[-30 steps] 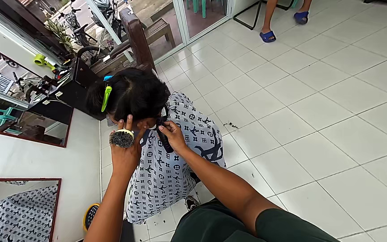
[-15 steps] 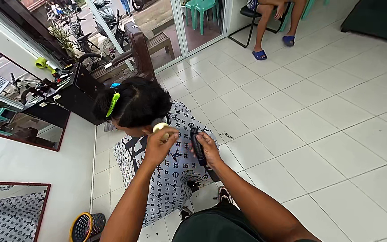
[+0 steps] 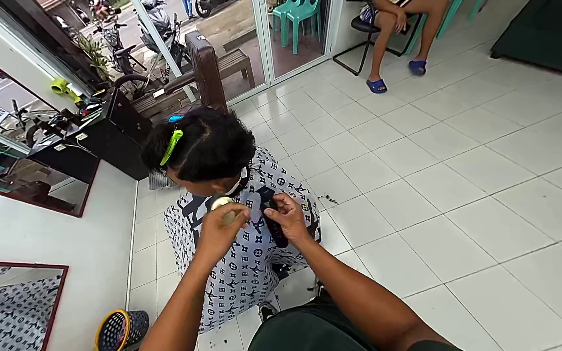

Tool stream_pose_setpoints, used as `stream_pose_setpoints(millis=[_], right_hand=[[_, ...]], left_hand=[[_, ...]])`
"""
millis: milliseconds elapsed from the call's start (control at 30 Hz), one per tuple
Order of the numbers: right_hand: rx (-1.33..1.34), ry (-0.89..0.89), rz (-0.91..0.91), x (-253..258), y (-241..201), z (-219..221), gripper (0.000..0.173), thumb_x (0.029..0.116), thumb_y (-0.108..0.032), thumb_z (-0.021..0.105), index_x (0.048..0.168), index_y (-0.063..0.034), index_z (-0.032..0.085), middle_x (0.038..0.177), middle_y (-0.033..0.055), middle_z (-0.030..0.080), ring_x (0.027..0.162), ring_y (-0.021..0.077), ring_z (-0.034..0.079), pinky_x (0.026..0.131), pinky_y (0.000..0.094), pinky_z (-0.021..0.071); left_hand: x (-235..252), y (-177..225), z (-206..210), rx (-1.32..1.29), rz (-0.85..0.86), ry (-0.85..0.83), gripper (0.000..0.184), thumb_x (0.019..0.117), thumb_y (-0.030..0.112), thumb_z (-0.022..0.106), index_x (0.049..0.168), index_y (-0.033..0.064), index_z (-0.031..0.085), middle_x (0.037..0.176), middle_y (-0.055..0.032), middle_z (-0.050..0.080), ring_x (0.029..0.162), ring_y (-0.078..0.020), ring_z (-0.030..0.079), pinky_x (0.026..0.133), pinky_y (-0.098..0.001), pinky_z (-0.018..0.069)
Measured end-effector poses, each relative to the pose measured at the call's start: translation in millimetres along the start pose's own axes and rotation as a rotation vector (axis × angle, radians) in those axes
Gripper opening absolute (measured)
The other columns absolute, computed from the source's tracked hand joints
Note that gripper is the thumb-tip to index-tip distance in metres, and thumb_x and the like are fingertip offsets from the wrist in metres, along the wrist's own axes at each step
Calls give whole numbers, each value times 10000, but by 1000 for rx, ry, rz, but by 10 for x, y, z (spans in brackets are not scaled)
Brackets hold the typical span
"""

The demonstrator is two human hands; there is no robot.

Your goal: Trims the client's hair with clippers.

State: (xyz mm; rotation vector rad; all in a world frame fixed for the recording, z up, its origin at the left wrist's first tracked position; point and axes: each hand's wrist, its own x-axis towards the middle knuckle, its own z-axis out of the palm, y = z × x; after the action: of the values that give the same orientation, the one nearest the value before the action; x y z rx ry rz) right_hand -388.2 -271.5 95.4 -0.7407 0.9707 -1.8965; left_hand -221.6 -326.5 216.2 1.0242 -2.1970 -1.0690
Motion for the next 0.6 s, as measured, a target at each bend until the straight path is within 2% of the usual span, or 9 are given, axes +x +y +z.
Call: stream_pose_setpoints(millis=[67,100,133,167,200,233,300,433,600], right_hand=[[3,-17,-66,10,98,174,248,811,-44,760,1026,-25,636,890,-25,732,824,37,699,783,242,591],[15,-21,-88,16,139,273,238,807,-47,760,1010,-27,636,886,-29,731,831,28,697,794,236,587],[33,-22,-106,22,182,374,236,806,-49,763,1003,-22,636,891,-23,731,840,31,697,804,237,586],[50,-17,-126,35,224,472,237,807,-54,766,999,-16,632,902,-14,729,848,34,697,810,238,586],[67,-6,-145,54,264,564,240,805,-56,766,996,-6,630,915,-1,727,856,36,696,817,238,586],[87,5,-162,76,304,643,242,805,-61,767,992,1,627,923,9,726,862,40,696,822,237,584],[121,42,-177,121,366,769,234,802,-75,764,968,-11,613,885,7,718,823,32,688,790,218,577],[181,83,-172,190,381,882,197,808,-40,736,938,-31,588,834,0,712,780,28,685,759,202,573],[195,89,-139,235,384,905,186,822,-23,723,942,-34,580,819,2,709,772,33,686,754,208,574]], left_hand=[[-35,-136,-45,411,339,334,202,962,199,633,987,60,778,1016,-91,756,806,-180,702,677,-355,565],[4,-207,-89,587,435,441,198,944,196,646,1011,77,789,1121,-163,738,862,-292,721,693,-463,570],[46,-280,-136,726,473,484,224,935,186,649,1096,114,787,1276,-212,675,1011,-369,701,796,-537,561],[83,-352,-176,796,469,467,297,945,165,641,1222,158,749,1451,-236,555,1293,-429,566,1019,-598,468],[125,-430,-210,840,464,432,395,940,139,630,1325,200,698,1574,-243,419,1457,-451,390,1139,-622,355],[152,-499,-231,875,447,396,476,932,118,619,1392,238,651,1642,-236,304,1525,-451,261,1174,-634,298],[148,-611,-240,896,414,359,522,924,101,607,1411,288,633,1683,-201,228,1555,-428,189,1176,-636,286],[35,-714,-238,913,351,381,522,912,97,604,1375,332,664,1661,-192,296,1518,-443,290,1119,-652,355],[-30,-781,-279,950,308,369,532,917,102,588,1391,333,652,1655,-188,311,1520,-438,288,1117,-658,349]])
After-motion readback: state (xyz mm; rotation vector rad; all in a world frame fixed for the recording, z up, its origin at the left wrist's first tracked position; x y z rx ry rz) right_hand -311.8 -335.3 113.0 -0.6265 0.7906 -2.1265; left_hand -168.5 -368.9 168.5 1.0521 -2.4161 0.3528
